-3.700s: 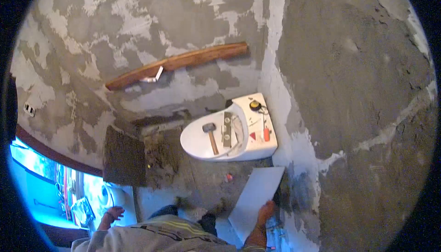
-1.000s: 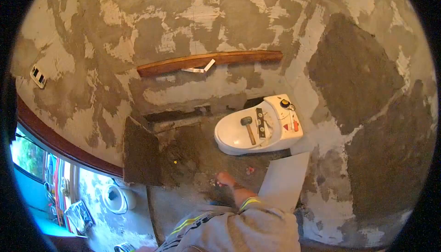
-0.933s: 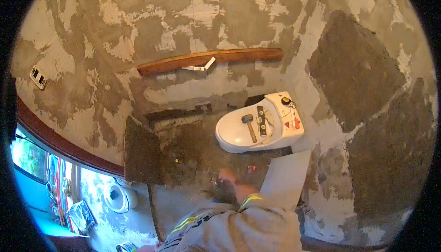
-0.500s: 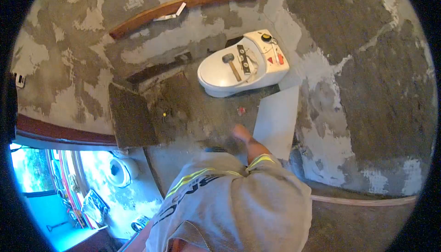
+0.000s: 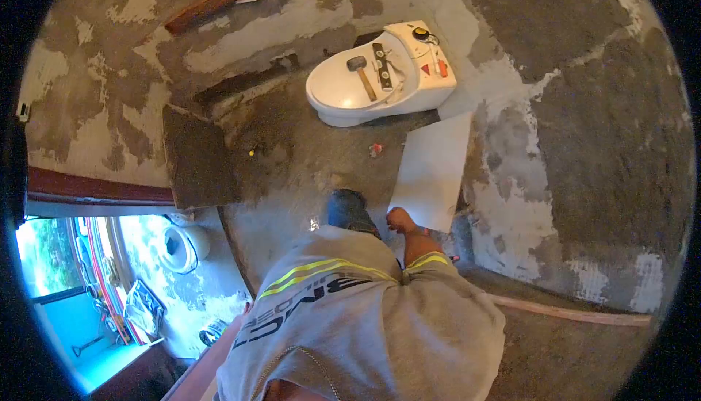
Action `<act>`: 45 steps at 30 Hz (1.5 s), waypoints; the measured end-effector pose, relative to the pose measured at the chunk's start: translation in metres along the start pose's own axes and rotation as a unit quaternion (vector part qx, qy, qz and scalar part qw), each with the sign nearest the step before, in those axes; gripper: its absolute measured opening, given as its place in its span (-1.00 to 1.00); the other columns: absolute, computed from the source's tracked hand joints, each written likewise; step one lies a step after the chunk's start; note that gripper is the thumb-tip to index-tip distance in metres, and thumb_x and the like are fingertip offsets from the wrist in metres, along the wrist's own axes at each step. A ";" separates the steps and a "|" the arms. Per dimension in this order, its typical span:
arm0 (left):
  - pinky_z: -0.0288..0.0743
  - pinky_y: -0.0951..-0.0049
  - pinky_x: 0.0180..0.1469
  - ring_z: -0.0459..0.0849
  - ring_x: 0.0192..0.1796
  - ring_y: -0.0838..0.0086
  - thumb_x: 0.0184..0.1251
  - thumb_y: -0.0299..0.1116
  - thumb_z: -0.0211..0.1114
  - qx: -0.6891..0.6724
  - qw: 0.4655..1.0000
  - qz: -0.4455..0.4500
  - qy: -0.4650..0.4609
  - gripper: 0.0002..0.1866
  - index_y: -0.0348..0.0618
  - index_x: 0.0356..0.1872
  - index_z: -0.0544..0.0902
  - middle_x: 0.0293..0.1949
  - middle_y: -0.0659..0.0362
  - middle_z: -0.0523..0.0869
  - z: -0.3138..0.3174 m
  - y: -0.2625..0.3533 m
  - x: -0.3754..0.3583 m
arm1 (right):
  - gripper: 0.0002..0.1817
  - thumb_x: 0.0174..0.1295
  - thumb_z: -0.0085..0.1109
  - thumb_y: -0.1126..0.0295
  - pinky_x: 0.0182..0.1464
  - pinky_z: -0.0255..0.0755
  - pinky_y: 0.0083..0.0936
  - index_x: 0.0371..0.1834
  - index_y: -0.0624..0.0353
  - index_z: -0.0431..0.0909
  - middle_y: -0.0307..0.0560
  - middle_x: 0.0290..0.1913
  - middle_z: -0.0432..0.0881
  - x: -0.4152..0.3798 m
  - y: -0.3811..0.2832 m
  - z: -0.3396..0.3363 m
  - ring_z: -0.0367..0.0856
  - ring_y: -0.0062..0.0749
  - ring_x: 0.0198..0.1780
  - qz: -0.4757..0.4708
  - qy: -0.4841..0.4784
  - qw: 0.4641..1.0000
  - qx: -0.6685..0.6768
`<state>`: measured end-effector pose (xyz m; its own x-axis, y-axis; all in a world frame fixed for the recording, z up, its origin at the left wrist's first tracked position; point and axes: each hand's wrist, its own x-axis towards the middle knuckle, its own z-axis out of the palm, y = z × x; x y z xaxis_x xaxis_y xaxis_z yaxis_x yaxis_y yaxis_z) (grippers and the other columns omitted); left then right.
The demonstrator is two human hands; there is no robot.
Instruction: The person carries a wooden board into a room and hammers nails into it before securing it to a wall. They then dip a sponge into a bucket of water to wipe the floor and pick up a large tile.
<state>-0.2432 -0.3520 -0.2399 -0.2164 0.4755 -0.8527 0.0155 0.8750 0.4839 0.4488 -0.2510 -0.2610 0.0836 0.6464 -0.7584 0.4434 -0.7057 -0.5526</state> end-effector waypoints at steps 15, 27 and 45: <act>0.35 0.18 -0.33 0.44 -0.30 0.45 0.25 0.14 0.21 -0.009 0.999 -0.019 0.046 -0.50 0.16 0.12 0.45 -0.26 0.38 0.57 0.142 0.089 -0.028 | -0.84 0.35 -0.03 0.28 -0.55 0.37 -0.51 -0.26 0.07 0.51 -0.19 -0.49 0.55 0.107 -0.118 -0.217 0.55 -0.49 -0.51 0.037 0.070 0.992 0.102; 0.45 0.52 -0.03 0.58 -0.10 0.48 0.31 -0.15 0.33 -0.150 0.959 -0.110 0.216 -0.34 -0.23 0.34 0.34 -0.14 0.23 0.64 0.315 0.039 -0.202 | -0.86 0.20 0.07 0.29 -0.66 0.32 -0.38 -0.41 0.08 0.54 -0.15 -0.51 0.59 0.283 -0.188 -0.255 0.53 -0.38 -0.61 -0.013 -0.127 0.986 -0.107; 0.50 0.38 0.10 0.65 0.04 0.32 0.44 -0.32 0.13 -0.016 0.950 0.144 0.278 -0.56 -0.24 0.27 0.39 0.01 -0.06 0.65 0.005 0.239 0.000 | -0.51 0.24 0.12 0.13 0.03 0.48 -0.26 0.16 0.16 0.46 0.08 0.04 0.61 0.390 -0.380 0.152 0.58 -0.06 0.06 -0.436 -0.138 0.735 -0.500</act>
<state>-0.2349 -0.1429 -0.1252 -0.6903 0.5644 -0.4527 0.1240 0.7087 0.6945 0.1772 0.2253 -0.3989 -0.7444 0.5455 -0.3851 0.6676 0.5974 -0.4443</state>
